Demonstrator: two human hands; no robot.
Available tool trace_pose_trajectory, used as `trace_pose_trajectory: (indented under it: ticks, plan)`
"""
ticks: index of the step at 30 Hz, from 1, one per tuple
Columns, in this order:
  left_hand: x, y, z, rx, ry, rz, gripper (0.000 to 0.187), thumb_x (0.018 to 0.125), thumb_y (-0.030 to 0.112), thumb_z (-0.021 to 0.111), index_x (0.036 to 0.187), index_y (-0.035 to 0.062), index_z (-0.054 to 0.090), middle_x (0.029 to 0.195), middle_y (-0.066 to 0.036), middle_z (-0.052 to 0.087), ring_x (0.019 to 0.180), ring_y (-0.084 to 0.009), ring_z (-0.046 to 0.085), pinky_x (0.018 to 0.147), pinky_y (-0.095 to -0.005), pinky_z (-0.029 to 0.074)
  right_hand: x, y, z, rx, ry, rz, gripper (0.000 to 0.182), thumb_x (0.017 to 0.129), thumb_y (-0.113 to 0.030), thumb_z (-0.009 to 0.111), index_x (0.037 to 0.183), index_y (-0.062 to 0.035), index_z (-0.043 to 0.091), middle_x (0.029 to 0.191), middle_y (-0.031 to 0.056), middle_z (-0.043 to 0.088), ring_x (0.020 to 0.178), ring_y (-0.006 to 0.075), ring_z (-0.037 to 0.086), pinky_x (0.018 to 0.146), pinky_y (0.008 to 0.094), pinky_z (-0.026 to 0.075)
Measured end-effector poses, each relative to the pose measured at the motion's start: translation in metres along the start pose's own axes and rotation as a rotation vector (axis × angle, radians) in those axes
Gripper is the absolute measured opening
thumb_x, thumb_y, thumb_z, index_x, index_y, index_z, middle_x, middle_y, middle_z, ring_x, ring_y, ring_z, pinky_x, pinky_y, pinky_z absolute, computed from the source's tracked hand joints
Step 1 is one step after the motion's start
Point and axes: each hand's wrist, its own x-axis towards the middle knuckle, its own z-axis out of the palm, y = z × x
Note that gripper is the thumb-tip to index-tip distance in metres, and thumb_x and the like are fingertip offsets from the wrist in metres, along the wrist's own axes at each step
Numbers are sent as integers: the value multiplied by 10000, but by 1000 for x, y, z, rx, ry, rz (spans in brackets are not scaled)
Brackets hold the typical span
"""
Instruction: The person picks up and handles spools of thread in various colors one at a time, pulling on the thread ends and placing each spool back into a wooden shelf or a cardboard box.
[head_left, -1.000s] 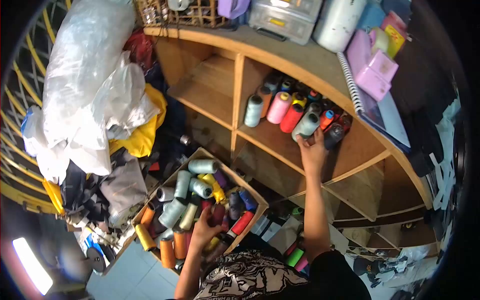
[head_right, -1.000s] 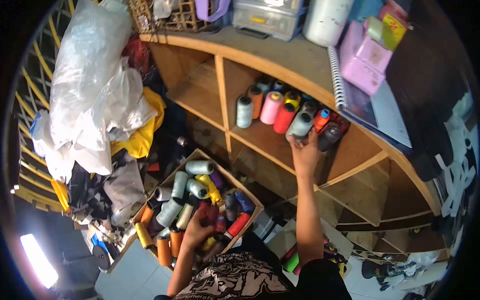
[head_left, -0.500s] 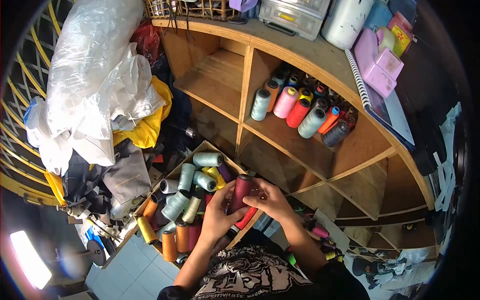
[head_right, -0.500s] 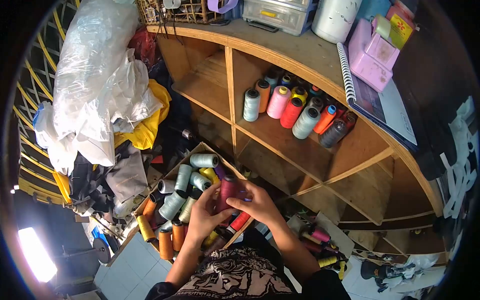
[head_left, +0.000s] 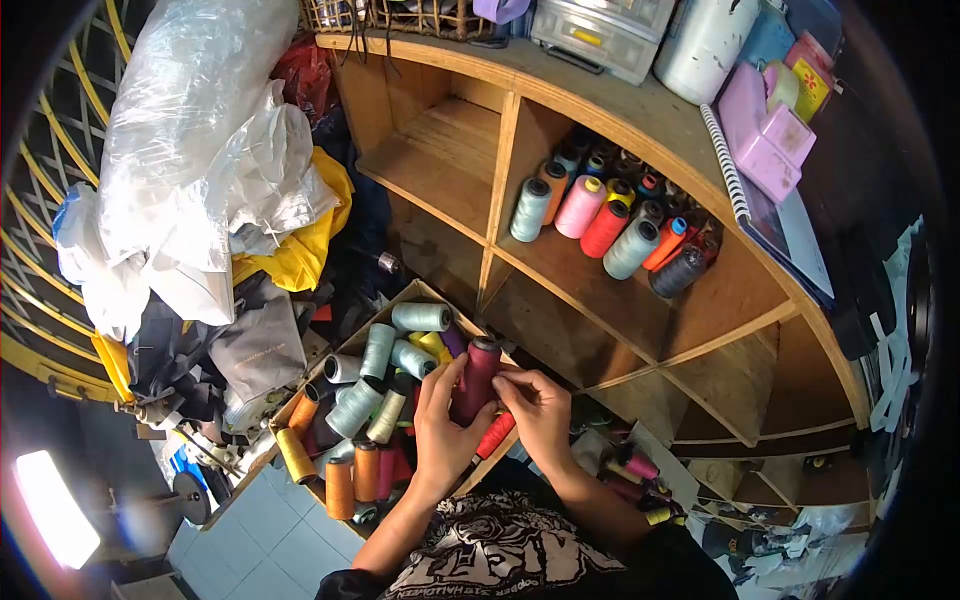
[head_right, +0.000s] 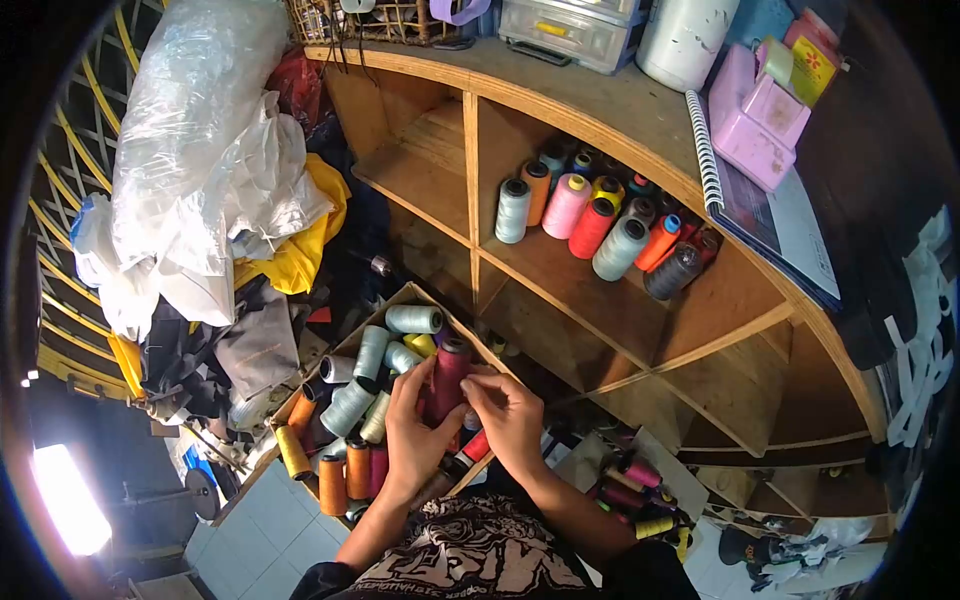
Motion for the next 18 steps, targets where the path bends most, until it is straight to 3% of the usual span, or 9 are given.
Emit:
trace_pose_trajectory:
  ticks: [6, 10, 12, 16, 18]
  plan:
    - [-1, -4, -3, -17, 6, -45, 659, 686, -29, 755, 1284, 2, 479, 1131, -123, 552, 1045, -205, 551, 905, -318, 470, -2, -22, 6, -230, -45, -13, 113, 923, -64, 591, 950, 41, 622, 862, 29, 641, 765, 52, 564, 705, 207, 509]
    - [-3, -16, -3, -167, 2, -117, 664, 706, -61, 734, 1302, -11, 444, 1151, -115, 545, 1105, -202, 536, 951, -320, 457, -3, -2, 6, -132, -54, -41, 140, 936, -91, 575, 978, 40, 598, 789, 9, 614, 708, 39, 541, 659, 204, 488]
    - [-3, -15, -4, -226, 1, -133, 667, 707, -63, 731, 1305, -16, 440, 1163, -119, 541, 1115, -203, 536, 958, -319, 454, -1, -3, 5, -262, -66, -206, 153, 935, -95, 573, 1010, 38, 586, 765, -4, 609, 696, 32, 535, 615, 209, 473]
    - [-1, -11, -6, -211, 5, -86, 672, 711, -71, 724, 1313, -27, 429, 1195, -128, 532, 1108, -207, 547, 971, -322, 449, 0, -16, 3, -296, -161, -126, 134, 932, -87, 571, 996, 29, 591, 767, -8, 603, 698, 28, 533, 600, 211, 466]
    - [0, -7, -9, -222, -8, -103, 673, 714, -73, 721, 1317, -34, 424, 1202, -128, 531, 1108, -207, 546, 980, -322, 440, 0, -3, 5, -154, -164, -55, 124, 901, -105, 605, 938, 13, 591, 821, 47, 628, 658, 92, 587, 574, 256, 465]
